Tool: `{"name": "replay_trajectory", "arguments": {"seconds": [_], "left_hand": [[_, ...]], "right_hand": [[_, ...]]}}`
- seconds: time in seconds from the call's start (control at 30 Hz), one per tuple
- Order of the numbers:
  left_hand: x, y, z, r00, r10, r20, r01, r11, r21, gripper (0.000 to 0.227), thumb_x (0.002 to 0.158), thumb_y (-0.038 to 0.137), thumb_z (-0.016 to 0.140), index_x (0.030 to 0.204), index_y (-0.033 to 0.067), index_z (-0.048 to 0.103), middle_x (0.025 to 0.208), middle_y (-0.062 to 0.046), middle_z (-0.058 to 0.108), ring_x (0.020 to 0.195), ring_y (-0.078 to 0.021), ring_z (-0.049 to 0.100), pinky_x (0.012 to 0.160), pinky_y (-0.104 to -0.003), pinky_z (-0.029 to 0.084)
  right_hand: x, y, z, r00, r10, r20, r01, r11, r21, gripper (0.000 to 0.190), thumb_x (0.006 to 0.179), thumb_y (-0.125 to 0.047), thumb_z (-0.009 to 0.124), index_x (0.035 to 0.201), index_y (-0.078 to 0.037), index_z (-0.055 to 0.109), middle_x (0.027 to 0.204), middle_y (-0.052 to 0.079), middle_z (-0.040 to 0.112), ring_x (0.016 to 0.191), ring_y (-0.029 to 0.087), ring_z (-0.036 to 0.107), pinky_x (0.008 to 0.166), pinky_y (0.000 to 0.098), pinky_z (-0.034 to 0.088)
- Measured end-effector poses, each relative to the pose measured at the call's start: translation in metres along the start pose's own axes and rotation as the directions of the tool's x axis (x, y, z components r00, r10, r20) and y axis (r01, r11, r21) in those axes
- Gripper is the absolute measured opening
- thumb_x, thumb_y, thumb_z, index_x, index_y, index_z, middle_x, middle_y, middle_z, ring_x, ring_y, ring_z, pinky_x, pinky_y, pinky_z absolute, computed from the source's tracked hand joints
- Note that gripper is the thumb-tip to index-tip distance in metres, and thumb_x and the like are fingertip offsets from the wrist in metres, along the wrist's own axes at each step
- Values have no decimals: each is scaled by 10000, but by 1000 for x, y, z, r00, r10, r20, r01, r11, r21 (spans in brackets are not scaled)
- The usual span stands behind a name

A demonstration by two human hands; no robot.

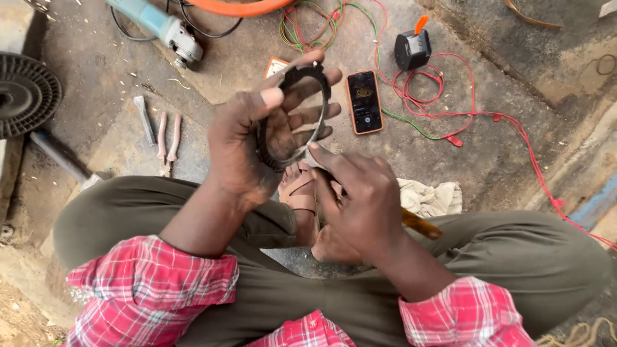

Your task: Cleaning or scraping the surface of a motorcycle clutch plate using a small metal scraper.

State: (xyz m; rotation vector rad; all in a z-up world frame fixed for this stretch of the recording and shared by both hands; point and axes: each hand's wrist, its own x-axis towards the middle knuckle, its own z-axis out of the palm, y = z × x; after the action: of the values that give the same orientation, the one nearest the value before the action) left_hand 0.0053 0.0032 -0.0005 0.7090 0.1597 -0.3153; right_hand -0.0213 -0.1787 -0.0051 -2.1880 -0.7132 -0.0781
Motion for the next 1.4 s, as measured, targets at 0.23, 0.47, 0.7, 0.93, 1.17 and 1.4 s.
{"name": "replay_trajectory", "arguments": {"seconds": [0.23,0.47,0.7,0.93,1.17,1.4], "left_hand": [[5,-8,-5,1000,14,-8,-14,998,54,806,906,338,617,1598,-7,391,1516,-199,545,1243,-297,617,1072,-392,510],[3,-7,0,999,34,-12,-33,999,39,794,907,327,604,1592,-14,394,1516,-223,551,1250,-309,619,1073,-390,509],[7,-6,0,999,17,-39,-15,999,52,785,897,332,598,1580,-2,404,1495,-206,561,1232,-309,626,1049,-393,512],[9,-2,-1,999,5,-42,-1,995,99,757,913,327,611,1567,-3,422,1477,-197,578,1211,-306,639,1044,-390,522],[9,-4,-1,995,-32,-90,40,995,89,770,877,348,574,1550,-5,449,1425,-185,614,1152,-287,652,961,-399,528],[10,-4,-1,993,-59,-102,63,997,36,703,899,329,532,1517,-2,480,1392,-174,638,1109,-299,667,941,-386,541]], "right_hand": [[0,8,4,996,80,28,-78,995,-68,384,851,-72,794,1228,-64,721,894,126,713,782,321,681,706,455,468],[-6,6,7,998,-39,-40,40,999,12,400,884,-84,771,1272,-84,676,1020,149,710,848,290,701,733,415,485],[-4,8,4,999,-36,6,36,999,2,371,897,-93,753,1261,-97,682,934,82,710,818,275,684,727,431,468],[-5,8,9,997,-68,-23,68,997,-33,325,907,-95,770,1225,-88,705,864,86,684,749,279,658,687,431,444],[-3,11,4,998,-50,-32,49,998,-40,337,918,-95,735,1249,-116,675,968,89,704,884,290,692,780,431,477],[-4,14,3,1000,9,2,-9,996,-90,364,889,-111,771,1246,-98,703,883,99,693,781,300,664,694,439,449]]}}
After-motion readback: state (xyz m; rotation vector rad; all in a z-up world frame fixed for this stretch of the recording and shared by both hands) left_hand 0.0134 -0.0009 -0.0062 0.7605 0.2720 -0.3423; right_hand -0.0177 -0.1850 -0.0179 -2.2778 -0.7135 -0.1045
